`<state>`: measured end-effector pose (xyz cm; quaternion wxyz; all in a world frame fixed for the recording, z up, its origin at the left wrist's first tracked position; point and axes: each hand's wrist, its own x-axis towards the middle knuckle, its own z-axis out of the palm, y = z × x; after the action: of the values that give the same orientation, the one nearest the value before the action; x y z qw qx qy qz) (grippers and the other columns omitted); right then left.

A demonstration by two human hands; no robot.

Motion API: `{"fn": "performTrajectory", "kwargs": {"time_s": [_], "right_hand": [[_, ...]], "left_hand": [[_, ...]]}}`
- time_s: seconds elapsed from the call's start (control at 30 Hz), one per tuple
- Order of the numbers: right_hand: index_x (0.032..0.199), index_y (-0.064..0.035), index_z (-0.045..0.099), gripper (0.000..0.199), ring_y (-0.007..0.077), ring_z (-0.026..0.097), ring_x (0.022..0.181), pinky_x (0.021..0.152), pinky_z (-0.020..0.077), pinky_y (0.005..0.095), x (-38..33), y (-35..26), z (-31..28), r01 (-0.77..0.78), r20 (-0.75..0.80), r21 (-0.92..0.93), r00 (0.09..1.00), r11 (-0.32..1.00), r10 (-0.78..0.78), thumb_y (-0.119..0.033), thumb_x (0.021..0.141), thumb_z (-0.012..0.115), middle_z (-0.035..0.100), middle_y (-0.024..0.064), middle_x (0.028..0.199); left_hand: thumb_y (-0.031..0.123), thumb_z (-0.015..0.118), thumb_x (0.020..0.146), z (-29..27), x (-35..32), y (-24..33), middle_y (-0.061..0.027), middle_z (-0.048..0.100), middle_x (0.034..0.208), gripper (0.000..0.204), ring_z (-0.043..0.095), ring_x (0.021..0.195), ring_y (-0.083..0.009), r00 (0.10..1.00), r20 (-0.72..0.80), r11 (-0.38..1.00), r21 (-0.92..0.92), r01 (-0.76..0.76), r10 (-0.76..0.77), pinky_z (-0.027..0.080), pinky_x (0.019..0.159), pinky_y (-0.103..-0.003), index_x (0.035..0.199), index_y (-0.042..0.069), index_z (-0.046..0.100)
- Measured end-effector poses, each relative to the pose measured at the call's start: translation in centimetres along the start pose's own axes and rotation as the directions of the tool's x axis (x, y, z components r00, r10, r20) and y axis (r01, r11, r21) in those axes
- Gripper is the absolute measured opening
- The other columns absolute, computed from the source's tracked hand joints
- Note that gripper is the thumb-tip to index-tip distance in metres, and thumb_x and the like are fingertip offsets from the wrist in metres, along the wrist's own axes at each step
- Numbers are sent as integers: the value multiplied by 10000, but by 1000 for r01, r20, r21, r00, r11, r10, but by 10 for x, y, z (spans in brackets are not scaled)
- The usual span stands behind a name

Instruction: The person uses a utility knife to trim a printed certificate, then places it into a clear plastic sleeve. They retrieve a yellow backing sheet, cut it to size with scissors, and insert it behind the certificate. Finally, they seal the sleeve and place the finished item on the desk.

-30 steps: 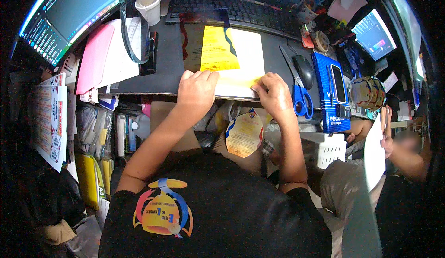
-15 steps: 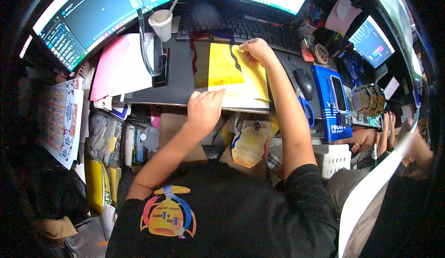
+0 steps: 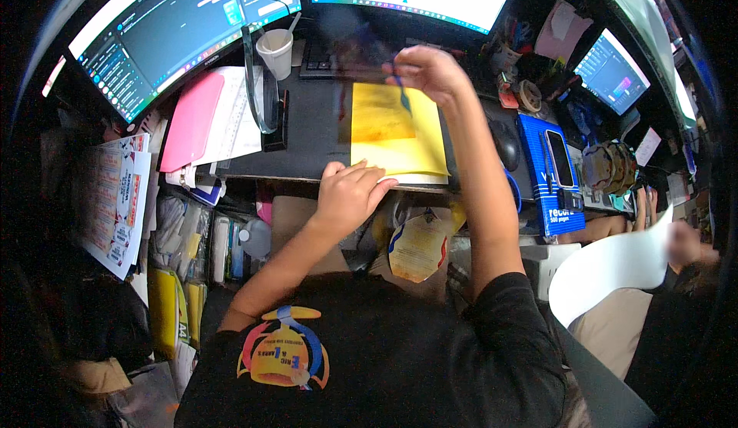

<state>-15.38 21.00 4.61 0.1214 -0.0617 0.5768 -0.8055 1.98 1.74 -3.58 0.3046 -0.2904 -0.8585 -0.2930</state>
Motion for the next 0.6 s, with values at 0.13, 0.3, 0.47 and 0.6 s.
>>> {"fn": "performTrajectory", "kwargs": {"time_s": [0.13, 0.3, 0.47, 0.6], "right_hand": [[917, -2, 551, 94, 407, 560, 1101, 818, 551, 514, -60, -41, -12, 137, 177, 227, 968, 964, -179, -93, 893, 542, 598, 170, 1011], [894, -28, 518, 122, 409, 552, 1120, 687, 618, 408, -99, -33, -36, 141, 250, 312, 942, 940, -224, -141, 939, 504, 629, 153, 946], [917, -72, 519, 103, 301, 633, 1018, 620, 605, 364, -116, -14, -39, 141, 102, 124, 983, 982, -154, -170, 949, 511, 630, 112, 944], [930, -73, 531, 122, 260, 655, 966, 588, 602, 331, -128, -16, -40, 200, -13, 13, 980, 980, -199, -190, 955, 505, 635, 136, 1031]], "left_hand": [[118, 538, 925, -35, 20, -7, -137, 667, 1022, 168, 640, 910, -209, 888, -371, 825, -565, 17, -273, 451, 807, -314, 979, -4, 639], [406, 340, 1006, -49, 62, -31, -179, 541, 1265, 545, 550, 1145, -237, 716, 323, 44, -896, 441, -619, 466, 898, -338, 1312, -35, 439], [386, 401, 990, -42, 67, -13, -153, 599, 1188, 511, 654, 963, -229, 761, 514, -91, -847, 524, -396, 556, 719, -304, 1327, 4, 433], [348, 438, 982, -45, 69, -5, -132, 605, 1183, 474, 670, 913, -220, 738, 530, -38, -822, 569, -417, 572, 604, -285, 1324, 19, 431]]}}
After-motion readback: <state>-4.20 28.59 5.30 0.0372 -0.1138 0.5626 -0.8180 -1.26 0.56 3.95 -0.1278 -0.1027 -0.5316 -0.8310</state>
